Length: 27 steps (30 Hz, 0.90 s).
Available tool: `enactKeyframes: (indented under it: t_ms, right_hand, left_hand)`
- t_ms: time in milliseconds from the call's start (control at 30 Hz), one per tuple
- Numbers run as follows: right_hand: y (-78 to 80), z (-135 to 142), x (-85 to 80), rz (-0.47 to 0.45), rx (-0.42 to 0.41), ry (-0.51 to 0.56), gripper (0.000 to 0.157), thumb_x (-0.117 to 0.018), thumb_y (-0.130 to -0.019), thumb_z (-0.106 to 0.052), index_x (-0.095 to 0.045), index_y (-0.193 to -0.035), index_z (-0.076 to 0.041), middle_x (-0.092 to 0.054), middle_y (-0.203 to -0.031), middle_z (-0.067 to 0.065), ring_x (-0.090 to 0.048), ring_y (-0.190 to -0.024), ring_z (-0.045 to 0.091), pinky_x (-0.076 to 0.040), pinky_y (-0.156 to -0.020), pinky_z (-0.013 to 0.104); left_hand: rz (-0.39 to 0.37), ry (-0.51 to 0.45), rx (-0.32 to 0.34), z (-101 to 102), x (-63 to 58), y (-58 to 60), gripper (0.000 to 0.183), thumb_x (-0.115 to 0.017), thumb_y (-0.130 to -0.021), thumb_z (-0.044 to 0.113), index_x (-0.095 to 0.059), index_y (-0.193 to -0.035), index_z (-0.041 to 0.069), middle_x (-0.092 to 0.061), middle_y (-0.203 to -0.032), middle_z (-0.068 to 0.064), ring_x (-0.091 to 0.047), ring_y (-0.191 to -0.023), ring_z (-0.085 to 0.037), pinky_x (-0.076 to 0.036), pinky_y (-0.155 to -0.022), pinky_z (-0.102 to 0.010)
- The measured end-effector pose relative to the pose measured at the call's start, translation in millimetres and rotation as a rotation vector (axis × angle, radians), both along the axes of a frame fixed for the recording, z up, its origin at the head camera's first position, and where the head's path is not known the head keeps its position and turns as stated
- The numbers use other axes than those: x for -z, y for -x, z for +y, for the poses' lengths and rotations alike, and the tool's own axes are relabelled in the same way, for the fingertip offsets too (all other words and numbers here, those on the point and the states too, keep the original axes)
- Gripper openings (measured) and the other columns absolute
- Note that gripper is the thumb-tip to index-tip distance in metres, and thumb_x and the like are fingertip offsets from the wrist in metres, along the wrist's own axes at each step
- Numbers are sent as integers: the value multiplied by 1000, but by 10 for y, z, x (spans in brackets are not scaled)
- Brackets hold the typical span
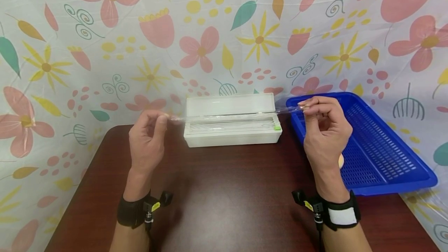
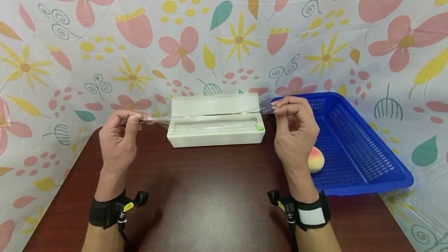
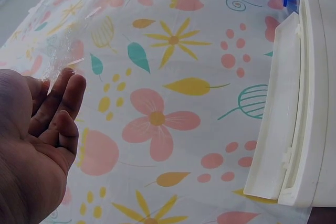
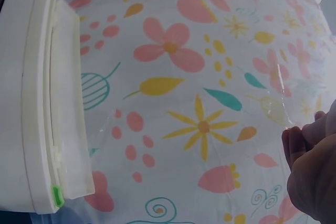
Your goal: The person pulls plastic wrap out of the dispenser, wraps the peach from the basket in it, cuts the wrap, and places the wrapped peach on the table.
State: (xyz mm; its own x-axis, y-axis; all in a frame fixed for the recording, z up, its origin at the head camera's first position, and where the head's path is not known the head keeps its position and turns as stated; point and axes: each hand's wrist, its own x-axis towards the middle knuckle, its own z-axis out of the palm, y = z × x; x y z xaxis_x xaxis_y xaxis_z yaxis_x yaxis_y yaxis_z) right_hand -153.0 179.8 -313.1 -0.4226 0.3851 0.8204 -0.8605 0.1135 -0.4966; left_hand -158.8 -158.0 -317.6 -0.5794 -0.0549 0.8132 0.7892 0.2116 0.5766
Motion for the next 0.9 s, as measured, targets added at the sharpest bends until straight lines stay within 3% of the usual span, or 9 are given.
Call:
enactKeyframes:
  t_ms: [200,433,633,900]
  right_hand:
    - [-4,9,-11,16,-5,3,9,-59,-83,21,-55,-75,22,-53,-87,31,-61,-87,38,-54,-81,34]
    - [-1,10,-4,12,-32,-13,7,-59,-82,22,-55,-76,22,-53,-88,30,-61,-87,38,-54,-81,33]
    - [-13,31,23,-40,-147,-123,6,-56,-82,23,-55,-76,21,-52,-89,31,-58,-91,39,-53,-84,33]
    - [-24,22,28,-62,-170,-197,8,-54,-81,25,-56,-76,19,-52,-88,30,-58,-91,38,-53,-82,31]
  left_hand:
    - [-2,3,-7,4,-8,-14,10,-56,-94,-6,-57,-93,-16,-61,-87,-20,-54,-76,-16,-43,-66,-23]
    - [4,2,-4,5,-15,-12,11,-56,-94,-6,-56,-92,-16,-60,-85,-20,-51,-72,-18,-42,-64,-22]
    - [2,-2,-6,1,-3,-8,11,-56,-94,-5,-57,-92,-16,-61,-86,-19,-52,-74,-18,-44,-65,-22]
    - [11,-6,9,0,2,0,11,-56,-94,-5,-57,-91,-17,-61,-85,-20,-54,-74,-15,-44,-65,-22]
